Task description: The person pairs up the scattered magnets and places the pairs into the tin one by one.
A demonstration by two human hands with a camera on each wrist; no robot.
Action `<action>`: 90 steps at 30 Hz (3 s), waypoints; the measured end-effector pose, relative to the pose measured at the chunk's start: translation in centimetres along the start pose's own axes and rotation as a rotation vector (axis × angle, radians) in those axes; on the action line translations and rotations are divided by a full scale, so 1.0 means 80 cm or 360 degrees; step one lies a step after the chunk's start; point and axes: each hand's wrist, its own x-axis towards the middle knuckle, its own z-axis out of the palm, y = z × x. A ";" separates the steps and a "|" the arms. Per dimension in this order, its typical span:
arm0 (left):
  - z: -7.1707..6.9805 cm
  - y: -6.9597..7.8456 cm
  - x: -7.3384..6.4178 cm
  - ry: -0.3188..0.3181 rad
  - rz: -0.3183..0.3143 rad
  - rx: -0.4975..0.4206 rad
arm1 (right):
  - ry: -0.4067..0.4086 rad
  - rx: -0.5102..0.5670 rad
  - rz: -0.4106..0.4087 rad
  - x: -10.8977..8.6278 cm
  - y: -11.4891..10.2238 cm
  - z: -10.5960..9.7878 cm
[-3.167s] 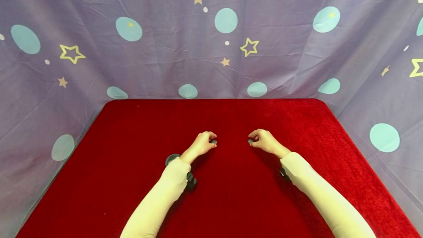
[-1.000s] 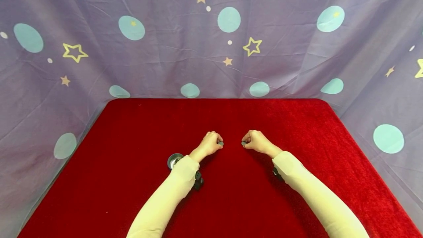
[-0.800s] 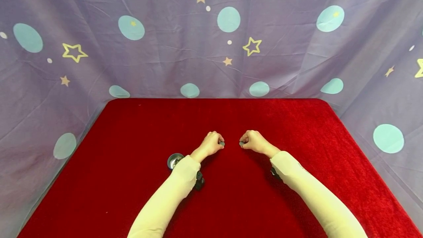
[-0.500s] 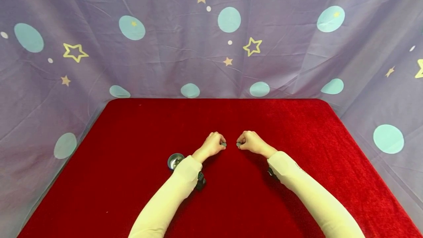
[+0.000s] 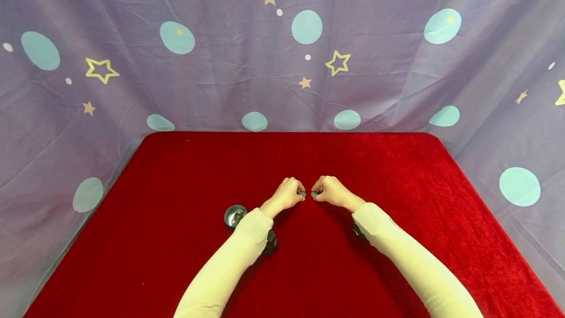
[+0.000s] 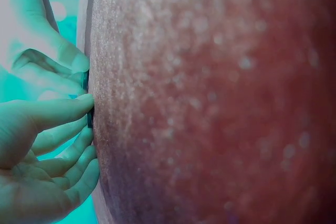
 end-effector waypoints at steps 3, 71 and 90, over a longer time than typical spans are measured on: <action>0.001 0.002 0.001 -0.0001 0.0005 -0.0004 | -0.0002 0.0005 0.0005 0.001 -0.002 0.001; -0.095 -0.057 -0.140 0.0193 0.0345 -0.0157 | -0.0122 -0.0082 -0.0187 0.012 -0.013 0.010; -0.102 -0.108 -0.180 0.0258 0.0224 -0.0208 | -0.0109 -0.0137 -0.0199 0.012 -0.017 0.011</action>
